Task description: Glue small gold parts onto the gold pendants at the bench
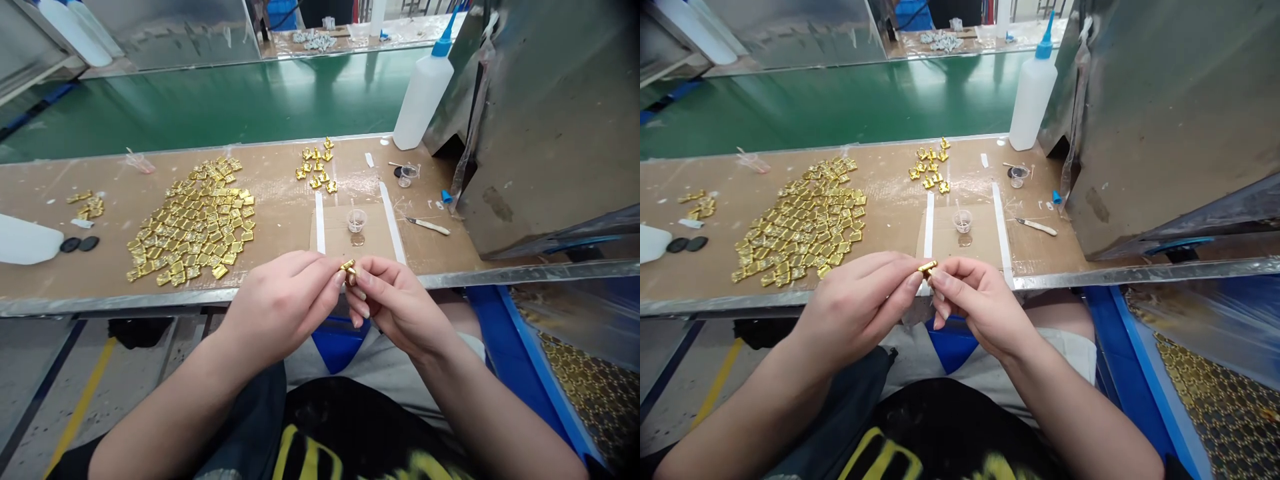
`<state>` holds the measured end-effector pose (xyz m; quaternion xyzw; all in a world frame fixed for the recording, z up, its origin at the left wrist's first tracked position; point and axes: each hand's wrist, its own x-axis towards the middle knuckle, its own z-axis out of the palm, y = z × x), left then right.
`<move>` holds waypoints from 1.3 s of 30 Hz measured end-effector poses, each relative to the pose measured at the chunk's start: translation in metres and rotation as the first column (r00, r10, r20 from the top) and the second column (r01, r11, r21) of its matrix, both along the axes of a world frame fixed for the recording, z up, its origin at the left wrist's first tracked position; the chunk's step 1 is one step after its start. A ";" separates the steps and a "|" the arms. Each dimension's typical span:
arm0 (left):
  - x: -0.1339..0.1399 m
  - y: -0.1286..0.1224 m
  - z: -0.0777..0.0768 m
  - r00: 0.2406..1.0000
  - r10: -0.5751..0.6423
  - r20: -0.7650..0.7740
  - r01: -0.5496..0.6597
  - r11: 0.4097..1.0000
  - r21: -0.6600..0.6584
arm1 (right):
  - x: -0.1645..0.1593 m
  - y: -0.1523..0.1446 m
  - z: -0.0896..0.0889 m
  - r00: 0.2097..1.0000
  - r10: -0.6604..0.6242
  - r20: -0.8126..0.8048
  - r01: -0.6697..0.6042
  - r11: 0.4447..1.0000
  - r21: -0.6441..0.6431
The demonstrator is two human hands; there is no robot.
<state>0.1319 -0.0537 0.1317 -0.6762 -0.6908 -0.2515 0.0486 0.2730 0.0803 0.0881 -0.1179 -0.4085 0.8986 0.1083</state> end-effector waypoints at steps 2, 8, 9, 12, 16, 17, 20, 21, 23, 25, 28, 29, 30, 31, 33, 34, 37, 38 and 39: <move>-0.004 0.000 0.003 0.995 -0.031 -0.100 0.025 0.997 -0.068 | 0.001 -0.001 -0.001 1.000 0.003 -0.002 -0.003 0.999 0.044; -0.003 0.000 0.002 0.957 0.001 -0.291 -0.001 1.000 0.000 | 0.005 -0.007 -0.001 1.000 -0.021 0.007 0.020 0.997 0.081; -0.001 0.000 0.001 0.952 0.010 -0.305 -0.009 1.000 0.007 | 0.005 -0.009 -0.001 0.999 -0.032 0.003 0.032 0.997 0.075; 0.003 -0.001 0.001 0.950 0.017 -0.312 -0.020 1.000 -0.006 | 0.005 -0.016 -0.003 0.995 -0.096 -0.010 0.097 0.994 0.049; 0.008 -0.004 0.002 0.963 0.030 -0.269 -0.032 0.999 -0.002 | 0.003 -0.024 -0.007 0.986 -0.164 -0.001 0.164 0.985 0.059; 0.010 -0.004 0.002 0.966 0.041 -0.254 -0.041 0.999 0.008 | 0.003 -0.025 -0.008 0.985 -0.171 0.001 0.171 0.983 0.069; 0.016 -0.006 0.003 0.976 0.078 -0.201 -0.075 0.997 0.020 | 0.004 -0.028 -0.009 0.984 -0.179 -0.006 0.179 0.980 0.088; 0.018 -0.007 0.004 0.981 0.086 -0.177 -0.084 0.996 0.016 | 0.004 -0.028 -0.009 0.984 -0.180 -0.014 0.180 0.979 0.093; 0.020 -0.008 0.006 0.989 0.087 -0.119 -0.088 0.996 0.002 | 0.006 -0.028 -0.010 0.983 -0.182 -0.034 0.184 0.977 0.107; 0.021 -0.009 0.007 0.996 0.074 -0.058 -0.075 0.997 -0.020 | 0.007 -0.027 -0.011 0.980 -0.189 -0.062 0.196 0.972 0.130; 0.021 -0.010 0.009 0.998 0.054 0.023 -0.052 0.997 -0.060 | 0.008 -0.025 -0.009 0.971 -0.220 -0.091 0.234 0.950 0.209; 0.021 -0.010 0.009 0.998 0.052 0.047 -0.049 0.996 -0.069 | 0.008 -0.025 -0.007 0.968 -0.233 -0.094 0.249 0.938 0.243; 0.021 -0.010 0.009 0.996 0.056 0.068 -0.051 0.996 -0.073 | 0.009 -0.024 -0.006 0.965 -0.245 -0.096 0.262 0.924 0.277; 0.022 -0.010 0.009 0.994 0.062 0.086 -0.056 0.996 -0.074 | 0.009 -0.024 -0.004 0.961 -0.257 -0.101 0.276 0.910 0.308; 0.023 -0.010 0.009 0.990 0.081 0.114 -0.074 0.995 -0.064 | 0.008 -0.024 0.000 0.952 -0.281 -0.121 0.306 0.880 0.362; 0.024 -0.010 0.010 0.988 0.091 0.122 -0.084 0.995 -0.056 | 0.008 -0.024 0.002 0.948 -0.290 -0.134 0.320 0.866 0.384; 0.026 -0.009 0.010 0.987 0.091 0.133 -0.088 0.996 -0.031 | 0.008 -0.026 0.004 0.940 -0.304 -0.155 0.341 0.846 0.409; 0.026 -0.009 0.011 0.988 0.084 0.131 -0.081 0.996 -0.023 | 0.008 -0.026 0.004 0.939 -0.305 -0.160 0.344 0.850 0.398; 0.026 -0.009 0.011 0.989 0.072 0.127 -0.071 0.997 -0.012 | 0.008 -0.027 0.004 0.938 -0.305 -0.164 0.346 0.858 0.380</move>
